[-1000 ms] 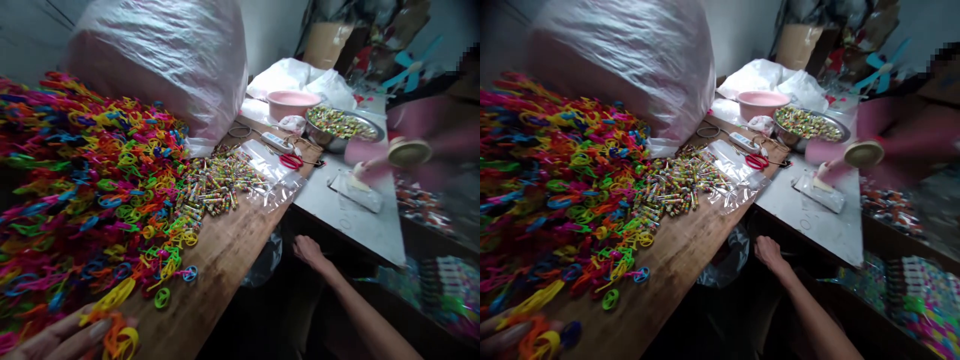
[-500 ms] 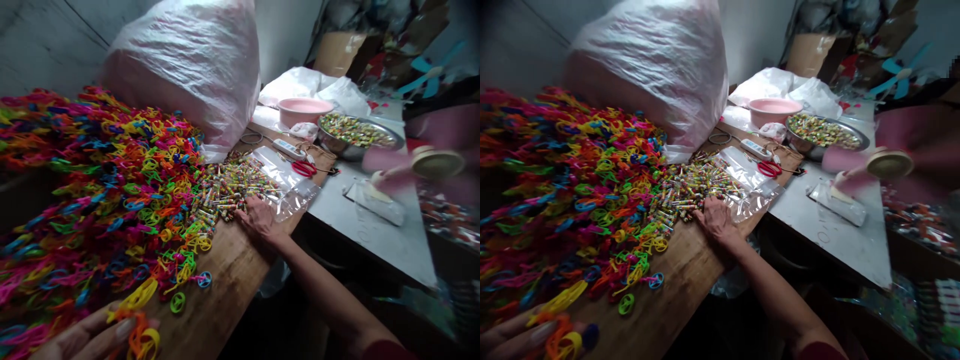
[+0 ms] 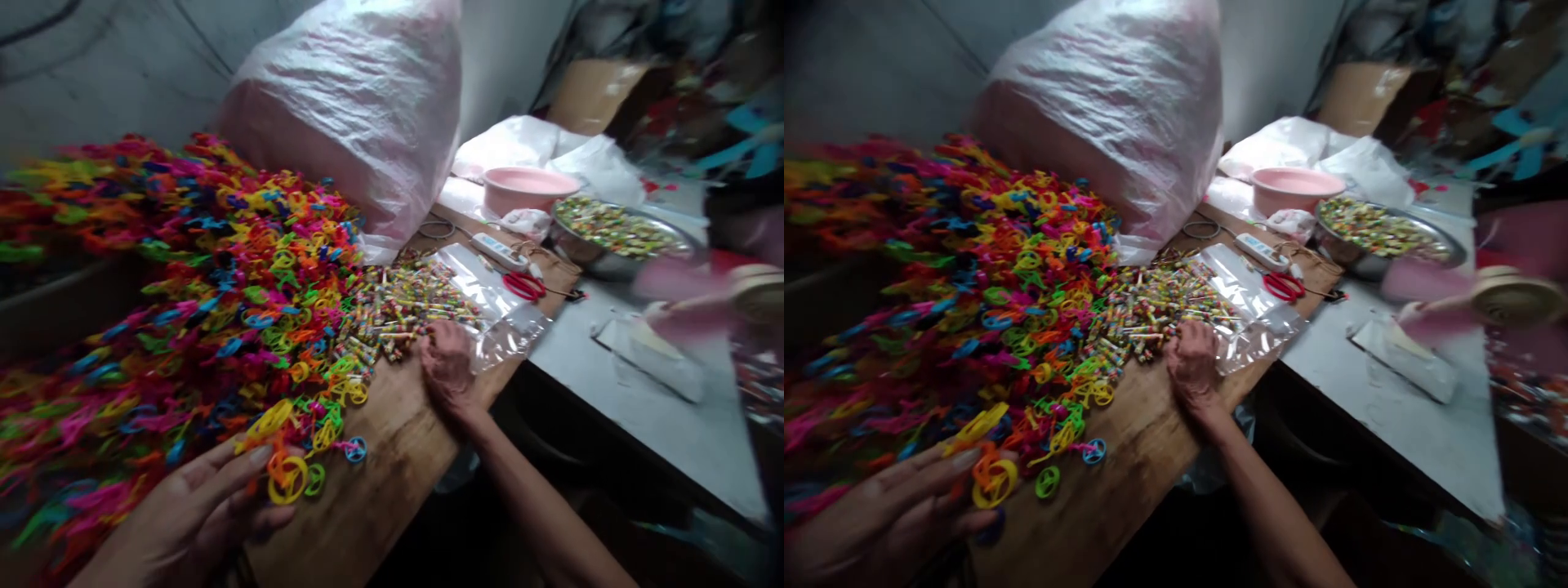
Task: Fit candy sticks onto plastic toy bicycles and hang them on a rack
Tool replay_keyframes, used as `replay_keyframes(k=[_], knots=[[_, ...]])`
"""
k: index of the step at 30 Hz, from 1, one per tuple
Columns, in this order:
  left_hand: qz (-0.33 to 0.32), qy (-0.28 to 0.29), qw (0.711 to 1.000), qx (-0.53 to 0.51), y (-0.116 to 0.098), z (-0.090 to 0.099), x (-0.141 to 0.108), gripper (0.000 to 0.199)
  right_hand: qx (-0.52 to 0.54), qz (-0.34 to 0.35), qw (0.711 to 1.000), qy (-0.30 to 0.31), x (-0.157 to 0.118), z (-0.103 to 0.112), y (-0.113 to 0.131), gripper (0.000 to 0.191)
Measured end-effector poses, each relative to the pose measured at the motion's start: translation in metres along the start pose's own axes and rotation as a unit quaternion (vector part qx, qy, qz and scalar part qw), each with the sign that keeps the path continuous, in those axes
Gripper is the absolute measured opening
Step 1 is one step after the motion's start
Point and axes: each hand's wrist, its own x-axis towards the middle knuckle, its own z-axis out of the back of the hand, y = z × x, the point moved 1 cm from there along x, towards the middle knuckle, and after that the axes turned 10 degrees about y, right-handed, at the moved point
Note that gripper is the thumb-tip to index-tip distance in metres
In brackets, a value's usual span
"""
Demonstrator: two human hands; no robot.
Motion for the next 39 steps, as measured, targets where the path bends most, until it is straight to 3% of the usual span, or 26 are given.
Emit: replay_keyframes(k=[3, 5, 6, 7, 10, 13, 15, 21, 24, 29, 34, 39], knots=[[-0.018, -0.007, 1.0, -0.01, -0.002, 0.009, -0.005, 0.025, 0.051, 0.028, 0.995, -0.078, -0.007, 0.009, 0.014, 0.019], [-0.022, 0.002, 1.0, -0.008, -0.001, 0.017, -0.009, 0.018, 0.14, 0.093, 0.982, -0.082, -0.017, 0.018, 0.041, 0.017], [-0.021, 0.013, 1.0, -0.008, 0.0, 0.02, -0.012, 0.015, 0.214, 0.141, 0.966, -0.045, -0.026, 0.023, 0.058, 0.016], [-0.018, 0.026, 0.999, -0.01, 0.002, 0.023, -0.015, 0.014, 0.297, 0.179, 0.937, 0.03, -0.035, 0.027, 0.078, 0.017], [-0.025, 0.06, 0.998, -0.021, 0.009, 0.027, -0.026, 0.02, 0.462, 0.251, 0.828, 0.193, -0.069, 0.036, 0.131, 0.02], [-0.028, 0.073, 0.997, -0.013, 0.014, 0.032, -0.038, 0.027, 0.56, 0.228, 0.751, 0.265, -0.091, 0.034, 0.16, 0.018], [-0.028, 0.076, 0.997, -0.012, 0.017, 0.037, -0.045, 0.027, 0.579, 0.231, 0.731, 0.277, -0.096, 0.03, 0.167, 0.016], [-0.04, 0.096, 0.992, -0.067, 0.026, 0.053, -0.049, 0.024, 0.526, 0.284, 0.757, 0.263, -0.093, 0.03, 0.171, 0.018], [-0.052, 0.102, 0.991, -0.061, 0.028, 0.055, -0.049, 0.027, 0.467, 0.349, 0.779, 0.231, -0.092, 0.034, 0.171, 0.025], [-0.058, 0.12, 0.989, -0.062, 0.027, 0.056, -0.051, 0.03, 0.416, 0.433, 0.775, 0.198, -0.09, 0.036, 0.172, 0.03], [-0.047, 0.125, 0.99, -0.049, 0.026, 0.056, -0.051, 0.03, 0.421, 0.429, 0.777, 0.187, -0.094, 0.036, 0.173, 0.031], [-0.002, 0.12, 0.993, -0.025, 0.028, 0.052, -0.047, 0.033, 0.452, 0.374, 0.783, 0.207, -0.103, 0.031, 0.17, 0.027]])
